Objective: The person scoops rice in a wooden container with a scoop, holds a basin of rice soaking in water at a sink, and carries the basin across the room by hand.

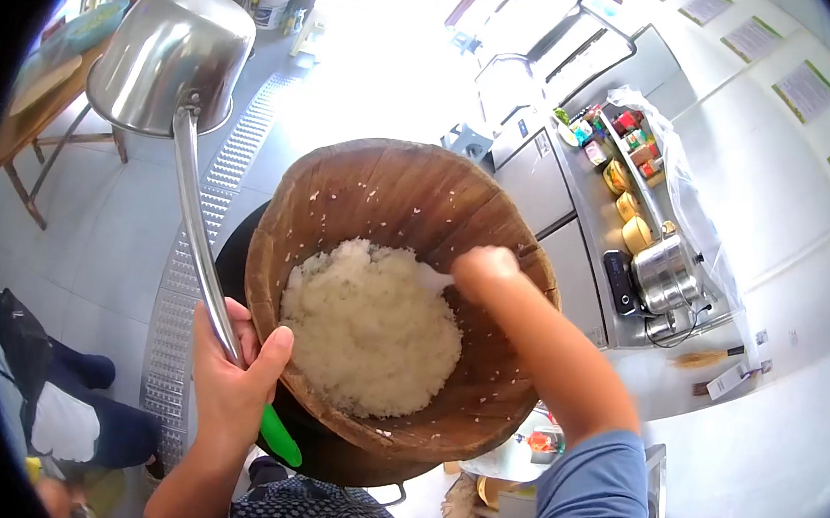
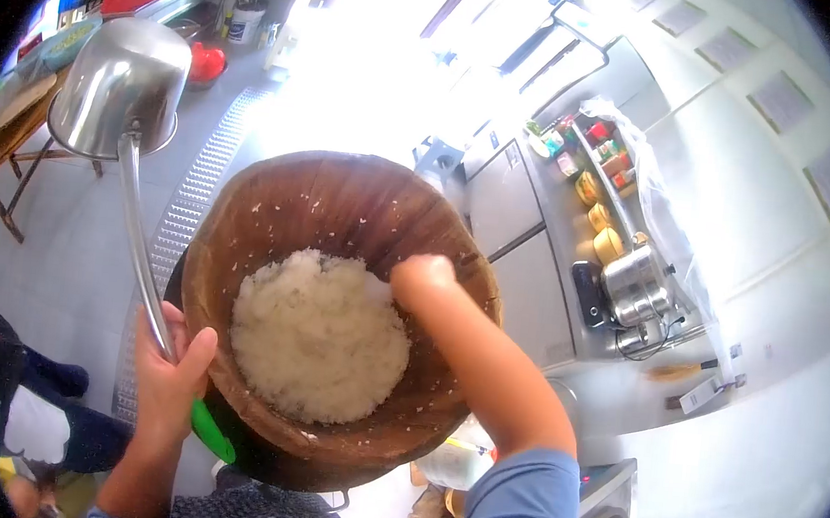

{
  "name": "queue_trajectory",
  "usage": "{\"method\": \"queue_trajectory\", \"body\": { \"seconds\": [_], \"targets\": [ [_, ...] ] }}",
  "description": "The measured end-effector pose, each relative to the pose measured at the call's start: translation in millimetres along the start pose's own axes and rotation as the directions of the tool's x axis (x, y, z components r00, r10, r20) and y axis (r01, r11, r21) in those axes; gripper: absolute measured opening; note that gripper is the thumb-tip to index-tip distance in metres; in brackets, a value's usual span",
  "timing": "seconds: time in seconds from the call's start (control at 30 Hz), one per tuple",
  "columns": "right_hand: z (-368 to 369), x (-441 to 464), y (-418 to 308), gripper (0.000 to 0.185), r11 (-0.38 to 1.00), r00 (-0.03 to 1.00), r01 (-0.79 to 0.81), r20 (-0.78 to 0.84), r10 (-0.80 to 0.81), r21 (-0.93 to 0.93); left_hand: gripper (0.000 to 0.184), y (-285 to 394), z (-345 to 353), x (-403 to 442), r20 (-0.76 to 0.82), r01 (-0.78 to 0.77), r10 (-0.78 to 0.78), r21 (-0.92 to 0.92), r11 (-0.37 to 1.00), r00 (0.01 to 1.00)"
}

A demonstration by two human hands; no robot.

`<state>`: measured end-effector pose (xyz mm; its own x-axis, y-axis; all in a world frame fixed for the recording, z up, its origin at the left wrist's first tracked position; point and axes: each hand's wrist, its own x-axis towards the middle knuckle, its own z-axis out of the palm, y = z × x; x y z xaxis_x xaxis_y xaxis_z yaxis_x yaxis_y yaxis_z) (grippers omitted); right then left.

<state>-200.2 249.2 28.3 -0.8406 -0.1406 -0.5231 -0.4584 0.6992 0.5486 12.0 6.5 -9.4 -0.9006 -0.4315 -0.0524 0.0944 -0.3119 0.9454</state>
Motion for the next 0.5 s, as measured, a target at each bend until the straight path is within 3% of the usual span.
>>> {"method": "queue_trajectory", "body": {
  "seconds": [0.07,0.13,0.2,0.27,0.3,0.37,0.5],
  "targets": [
    [2.7,-11.4,23.6,0.022,0.995,0.995,-0.066,-0.068,0.071,0.078,0.037,5.5,0.7,-0.7,-0.009,-0.012,0.012,0.034,0.999,1.0],
    [2.3,-54.9,46.4,0.019,0.961,0.952,0.061,-0.304,0.025,0.27,0.038,11.6,-1.9,0.3,-0.015,0.025,-0.024,0.066,0.998,1.0],
    [24.1,-87.1,57.5,0.022,0.929,0.848,0.063,-0.51,0.143,0.365,0.039,8.3,-3.8,6.6,-0.052,0.007,-0.004,0.054,0.999,0.999],
    [37.8,-117.9,55.7,0.023,0.886,0.804,-0.051,-0.507,0.31,0.46,0.039,14.0,-5.8,15.4,-0.109,-0.021,0.029,0.079,0.997,0.994],
    [51.2,-126.6,56.1,0.023,0.881,0.807,-0.039,-0.505,0.306,0.471,0.039,18.0,-6.6,20.5,-0.109,-0.028,0.042,0.132,0.991,0.993],
    [74.7,-138.5,54.8,0.021,0.875,0.618,0.133,-0.729,0.293,0.465,0.042,21.5,-4.8,30.0,-0.103,-0.074,0.096,0.2,0.977,0.99],
    [92.8,-144.6,48.1,0.019,0.661,0.664,0.17,-0.58,0.472,0.731,0.053,38.7,2.2,48.6,-0.03,-0.128,0.159,0.454,0.882,0.987]
  ]
}}
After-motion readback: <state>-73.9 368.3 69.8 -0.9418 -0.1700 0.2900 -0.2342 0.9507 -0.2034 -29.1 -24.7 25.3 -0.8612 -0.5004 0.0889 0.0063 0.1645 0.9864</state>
